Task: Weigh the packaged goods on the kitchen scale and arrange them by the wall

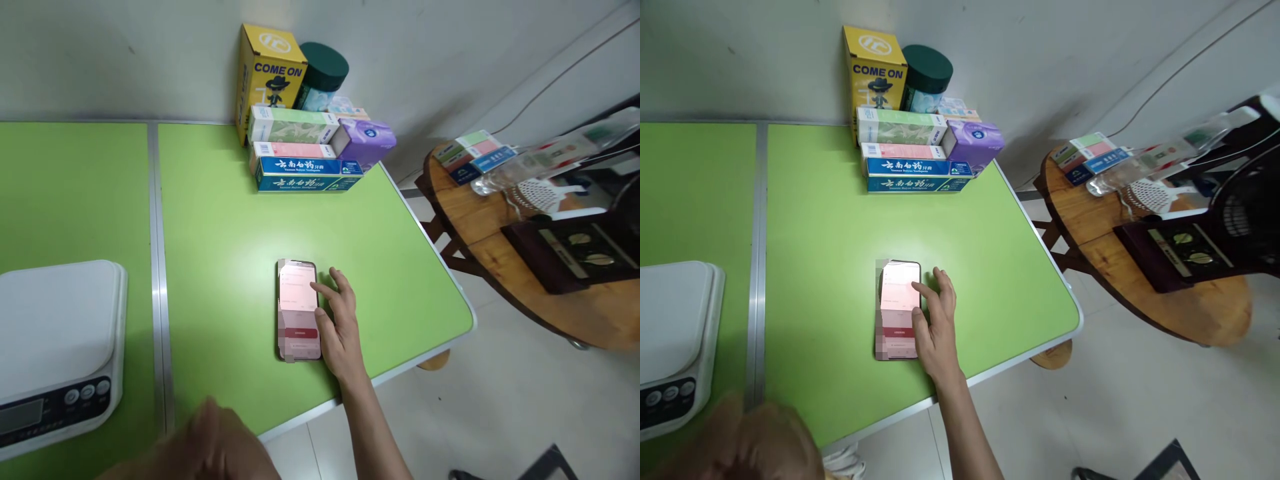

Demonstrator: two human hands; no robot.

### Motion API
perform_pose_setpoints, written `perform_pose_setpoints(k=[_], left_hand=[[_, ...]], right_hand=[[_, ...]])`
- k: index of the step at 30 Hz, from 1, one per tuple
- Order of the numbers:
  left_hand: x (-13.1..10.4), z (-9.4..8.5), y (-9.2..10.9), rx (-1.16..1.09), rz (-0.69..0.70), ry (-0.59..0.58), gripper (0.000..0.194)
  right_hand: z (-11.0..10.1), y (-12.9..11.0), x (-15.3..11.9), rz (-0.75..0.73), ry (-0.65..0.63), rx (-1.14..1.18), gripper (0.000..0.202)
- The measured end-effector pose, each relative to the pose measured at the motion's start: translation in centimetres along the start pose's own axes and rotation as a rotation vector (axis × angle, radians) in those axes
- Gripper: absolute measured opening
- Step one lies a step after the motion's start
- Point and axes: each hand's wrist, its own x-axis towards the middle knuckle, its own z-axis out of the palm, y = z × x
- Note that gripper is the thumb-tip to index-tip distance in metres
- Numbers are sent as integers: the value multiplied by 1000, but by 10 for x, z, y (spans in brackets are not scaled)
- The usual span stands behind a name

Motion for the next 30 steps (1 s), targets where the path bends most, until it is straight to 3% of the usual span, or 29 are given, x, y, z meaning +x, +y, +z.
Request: perform_pose_setpoints(k=[4, 8, 23, 30], left_hand=[[17, -17, -23, -193, 109, 179, 74], [17, -37, -46, -158, 170, 363, 72], [9, -45, -59, 9, 182, 314, 72], [11, -44, -58, -33, 173, 328, 71]], right_hand=[[0, 1, 0, -3, -11, 0, 31], [1, 3, 0, -9, -27, -8, 33], [1, 1, 0, -11, -21, -19, 33], [0, 0, 0, 7, -97, -84, 37]])
